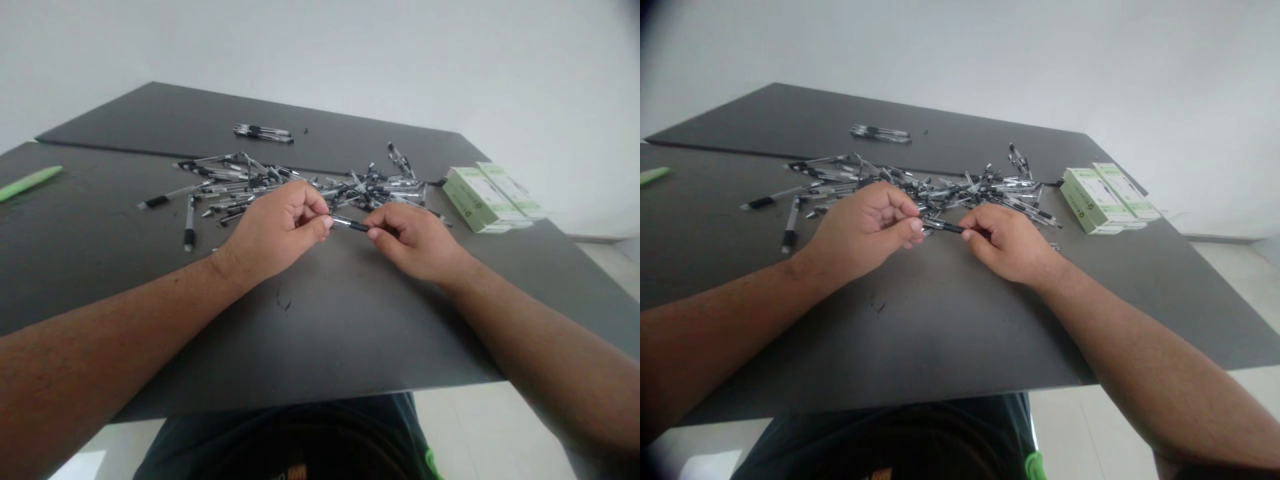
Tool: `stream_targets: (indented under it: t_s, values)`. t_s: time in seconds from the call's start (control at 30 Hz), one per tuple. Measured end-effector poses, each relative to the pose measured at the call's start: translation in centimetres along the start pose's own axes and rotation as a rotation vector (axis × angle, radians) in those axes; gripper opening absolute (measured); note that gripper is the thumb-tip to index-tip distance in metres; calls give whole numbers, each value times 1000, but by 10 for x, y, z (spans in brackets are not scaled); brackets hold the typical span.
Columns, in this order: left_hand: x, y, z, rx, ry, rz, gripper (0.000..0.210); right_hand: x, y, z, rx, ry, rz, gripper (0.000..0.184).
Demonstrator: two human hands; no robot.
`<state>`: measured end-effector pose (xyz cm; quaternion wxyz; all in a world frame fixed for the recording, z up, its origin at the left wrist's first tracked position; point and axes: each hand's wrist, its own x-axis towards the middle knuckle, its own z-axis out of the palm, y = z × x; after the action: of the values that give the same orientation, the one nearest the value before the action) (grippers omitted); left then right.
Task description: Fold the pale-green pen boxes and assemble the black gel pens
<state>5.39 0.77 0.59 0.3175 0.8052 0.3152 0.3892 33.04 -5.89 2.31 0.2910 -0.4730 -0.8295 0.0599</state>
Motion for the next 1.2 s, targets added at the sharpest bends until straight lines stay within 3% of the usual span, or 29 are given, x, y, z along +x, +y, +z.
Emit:
stream_targets:
  t_s: [0.17,0.37,0.5,0.6,0.7,0.87,1.03,1.2]
  values:
    - [-3,7,-3,78,-17,81,7,-3,13,0,-28,72,74,18]
    - [-8,8,-1,102,-170,167,7,3,28,-7,-122,69,143,21]
    - [-8,6,3,172,-203,173,10,36,32,-10,-199,29,122,26]
    - [-8,5,5,194,-226,186,10,86,39,-4,-270,-19,72,28]
    - [-7,5,5,236,-252,204,11,148,50,15,-327,-109,147,31]
    - [-6,9,2,321,-317,251,12,234,67,70,-360,-229,203,31]
    - [-5,11,2,390,-351,239,13,279,74,116,-381,-277,203,30]
    - [-4,8,6,394,-347,237,13,309,79,137,-412,-277,217,29]
